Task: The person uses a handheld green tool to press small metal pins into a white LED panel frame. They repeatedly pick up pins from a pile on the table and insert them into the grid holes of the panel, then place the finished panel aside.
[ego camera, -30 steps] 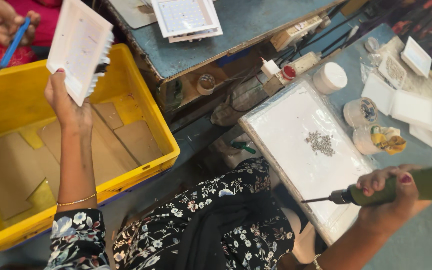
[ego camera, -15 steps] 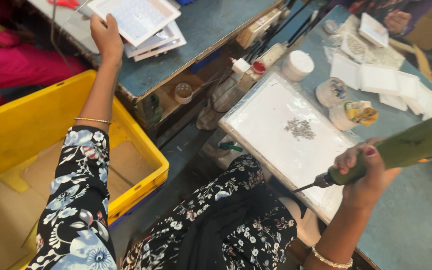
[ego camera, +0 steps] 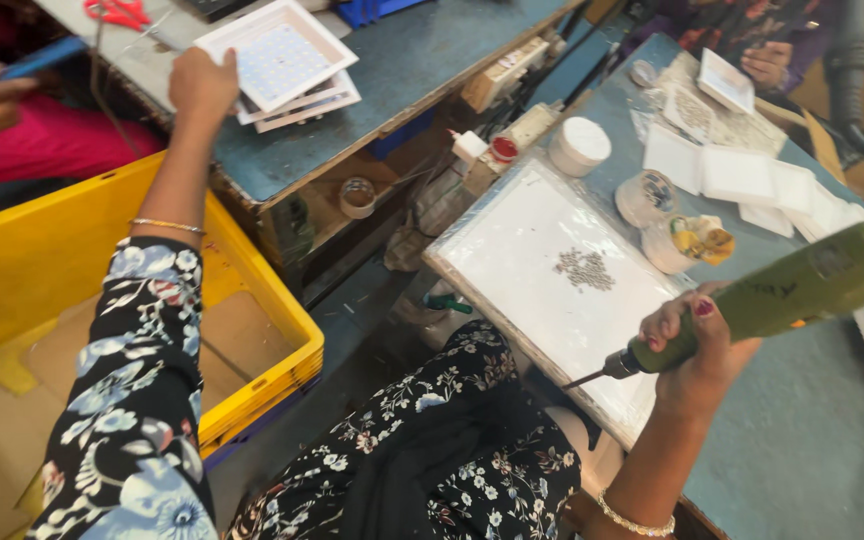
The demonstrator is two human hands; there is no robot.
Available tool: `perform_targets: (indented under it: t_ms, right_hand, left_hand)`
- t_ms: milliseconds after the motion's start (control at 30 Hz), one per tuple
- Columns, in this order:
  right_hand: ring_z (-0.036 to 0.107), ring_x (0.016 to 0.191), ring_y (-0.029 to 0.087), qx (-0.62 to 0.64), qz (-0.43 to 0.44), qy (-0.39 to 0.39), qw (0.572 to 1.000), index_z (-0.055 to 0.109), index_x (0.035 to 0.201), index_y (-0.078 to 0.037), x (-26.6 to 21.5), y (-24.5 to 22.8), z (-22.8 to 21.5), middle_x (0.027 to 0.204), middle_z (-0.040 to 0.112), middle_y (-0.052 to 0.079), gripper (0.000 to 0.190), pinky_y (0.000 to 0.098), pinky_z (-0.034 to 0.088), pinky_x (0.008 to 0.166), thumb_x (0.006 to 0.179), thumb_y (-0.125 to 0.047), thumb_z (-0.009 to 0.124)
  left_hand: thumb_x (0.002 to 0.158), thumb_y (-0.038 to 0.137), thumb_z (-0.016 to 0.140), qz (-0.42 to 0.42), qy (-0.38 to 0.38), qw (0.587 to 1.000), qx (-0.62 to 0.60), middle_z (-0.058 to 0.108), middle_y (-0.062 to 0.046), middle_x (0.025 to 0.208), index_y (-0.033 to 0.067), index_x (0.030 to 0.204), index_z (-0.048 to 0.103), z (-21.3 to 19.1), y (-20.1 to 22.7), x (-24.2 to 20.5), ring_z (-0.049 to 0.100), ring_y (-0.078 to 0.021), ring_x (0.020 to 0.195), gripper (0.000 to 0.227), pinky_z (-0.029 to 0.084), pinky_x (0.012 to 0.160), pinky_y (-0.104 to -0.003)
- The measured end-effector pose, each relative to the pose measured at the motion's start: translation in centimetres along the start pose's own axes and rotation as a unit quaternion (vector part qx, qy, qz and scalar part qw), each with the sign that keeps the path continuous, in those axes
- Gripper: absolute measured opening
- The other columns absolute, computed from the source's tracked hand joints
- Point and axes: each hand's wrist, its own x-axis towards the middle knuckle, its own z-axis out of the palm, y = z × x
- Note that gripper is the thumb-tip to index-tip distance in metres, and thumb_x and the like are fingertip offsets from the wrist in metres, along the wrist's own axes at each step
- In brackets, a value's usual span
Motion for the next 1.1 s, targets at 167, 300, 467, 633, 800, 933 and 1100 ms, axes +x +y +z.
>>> perform_targets:
  t_ms: [167, 300, 467, 633, 800, 933, 1100]
  right_hand:
    - [0.052, 0.059, 0.015, 0.007, -0.002, -0.017, 1.000, 0.047, 0.102, -0.002, 0.1, 0.6, 0.0, 0.075, 0.050, 0.008, 0.027, 0.0308, 0.047, 0.053, 0.104, -0.017, 0.069]
    - [0.051, 0.059, 0.015, 0.011, -0.016, -0.037, 0.999, 0.045, 0.100, -0.002, 0.7, 0.6, -0.1, 0.075, 0.049, 0.008, 0.029, 0.0316, 0.047, 0.054, 0.107, -0.017, 0.069]
    - [0.051, 0.062, 0.017, -0.003, -0.014, -0.044, 0.999, 0.045, 0.100, -0.001, 1.7, -0.2, -0.3, 0.077, 0.048, 0.008, 0.027, 0.0319, 0.047, 0.055, 0.108, -0.016, 0.066]
    - [0.049, 0.058, 0.017, -0.013, -0.011, -0.064, 0.998, 0.044, 0.102, -0.003, 1.9, -0.8, -0.7, 0.073, 0.048, 0.009, 0.026, 0.0313, 0.046, 0.057, 0.110, -0.017, 0.064]
    - [0.049, 0.059, 0.016, -0.004, -0.011, -0.051, 0.999, 0.044, 0.101, -0.003, 1.8, -0.3, -0.9, 0.074, 0.048, 0.009, 0.025, 0.0311, 0.045, 0.055, 0.109, -0.016, 0.064]
    - [0.049, 0.058, 0.017, -0.006, -0.013, -0.048, 0.999, 0.044, 0.098, -0.003, 2.0, 0.5, -0.6, 0.073, 0.048, 0.009, 0.026, 0.0317, 0.046, 0.056, 0.108, -0.017, 0.064]
    - [0.049, 0.058, 0.016, -0.005, -0.003, -0.046, 0.999, 0.044, 0.096, -0.003, 1.9, 1.1, 0.1, 0.073, 0.048, 0.009, 0.031, 0.0315, 0.046, 0.056, 0.109, -0.020, 0.066]
  left_hand:
    - [0.096, 0.048, 0.071, 0.049, 0.114, 0.988, 0.090, 0.069, -0.029, 0.102, -0.0105, 0.112, 0.062, 0.0, 1.5, -2.0, 0.069, -0.0455, 0.089, 0.062, 0.055, 0.073, -0.052]
    - [0.104, 0.041, 0.071, 0.177, 0.205, 0.960, 0.068, 0.066, -0.022, 0.108, -0.0042, 0.126, 0.051, 0.7, 5.8, -7.8, 0.070, -0.0395, 0.086, 0.054, 0.056, 0.069, -0.049]
    - [0.099, 0.037, 0.071, 0.113, 0.122, 0.986, -0.008, 0.052, -0.023, 0.127, 0.0012, 0.127, 0.047, 2.9, 10.5, -14.0, 0.059, -0.0368, 0.116, 0.052, 0.051, 0.095, -0.050]
    - [0.095, 0.048, 0.079, 0.045, 0.350, 0.933, 0.075, 0.025, -0.038, 0.150, -0.0077, 0.146, 0.031, 4.5, 6.3, -10.1, 0.033, -0.0511, 0.139, 0.089, 0.029, 0.108, -0.062]
    - [0.101, 0.029, 0.072, -0.001, 0.247, 0.951, -0.184, 0.050, -0.032, 0.145, -0.0097, 0.150, 0.026, 5.3, -2.1, -5.5, 0.051, -0.0436, 0.136, 0.077, 0.038, 0.116, -0.045]
    - [0.098, 0.011, 0.057, -0.021, 0.171, 0.928, -0.329, 0.064, -0.027, 0.138, -0.0041, 0.145, 0.041, 5.9, -3.8, -5.0, 0.065, -0.0375, 0.130, 0.052, 0.047, 0.110, -0.042]
    - [0.095, 0.006, 0.053, -0.039, 0.170, 0.933, -0.315, 0.064, -0.028, 0.134, -0.0011, 0.148, 0.035, 7.4, -0.8, -3.8, 0.064, -0.0392, 0.127, 0.057, 0.048, 0.109, -0.041]
